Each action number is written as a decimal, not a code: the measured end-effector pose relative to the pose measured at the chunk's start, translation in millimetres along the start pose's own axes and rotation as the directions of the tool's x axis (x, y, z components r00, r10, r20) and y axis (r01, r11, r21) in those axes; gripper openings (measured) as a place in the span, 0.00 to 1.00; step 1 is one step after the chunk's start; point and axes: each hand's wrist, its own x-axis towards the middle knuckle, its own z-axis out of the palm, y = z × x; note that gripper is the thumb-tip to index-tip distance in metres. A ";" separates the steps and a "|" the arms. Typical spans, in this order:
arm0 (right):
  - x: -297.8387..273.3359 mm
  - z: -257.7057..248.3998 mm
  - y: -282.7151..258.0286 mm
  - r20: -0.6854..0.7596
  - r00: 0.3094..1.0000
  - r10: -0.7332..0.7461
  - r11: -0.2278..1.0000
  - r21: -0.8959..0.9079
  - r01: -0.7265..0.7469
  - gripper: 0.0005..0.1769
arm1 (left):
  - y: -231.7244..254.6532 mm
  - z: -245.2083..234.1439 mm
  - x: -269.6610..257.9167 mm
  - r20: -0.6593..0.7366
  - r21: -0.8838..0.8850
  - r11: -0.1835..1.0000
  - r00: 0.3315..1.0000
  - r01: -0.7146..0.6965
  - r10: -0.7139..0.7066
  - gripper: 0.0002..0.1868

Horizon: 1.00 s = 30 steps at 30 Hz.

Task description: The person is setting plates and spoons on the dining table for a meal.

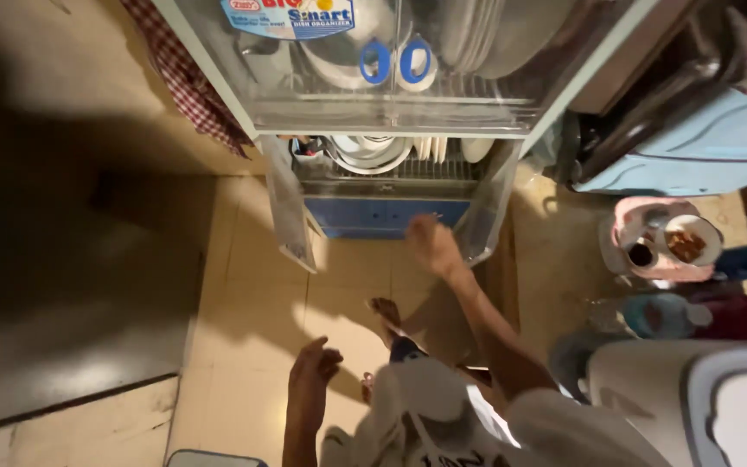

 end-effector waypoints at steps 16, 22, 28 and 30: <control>209.7 33.8 302.3 -0.867 0.310 0.390 0.893 0.274 -0.357 0.28 | 82.0 75.1 132.4 0.142 0.222 0.971 0.988 -0.089 0.058 0.20; 216.0 7.7 294.2 -0.875 0.453 0.172 0.958 0.041 -0.284 0.29 | 96.5 70.2 139.6 0.116 0.231 0.973 0.993 -0.026 0.000 0.20; 242.0 -8.9 227.2 -0.798 0.511 0.319 0.918 0.125 -0.377 0.27 | 109.5 64.1 147.4 0.080 0.259 0.966 0.996 0.012 -0.034 0.21; 245.2 -16.6 215.9 -0.772 0.522 0.363 0.900 0.147 -0.409 0.27 | 109.7 62.5 156.7 0.078 0.270 0.963 0.996 0.017 -0.039 0.21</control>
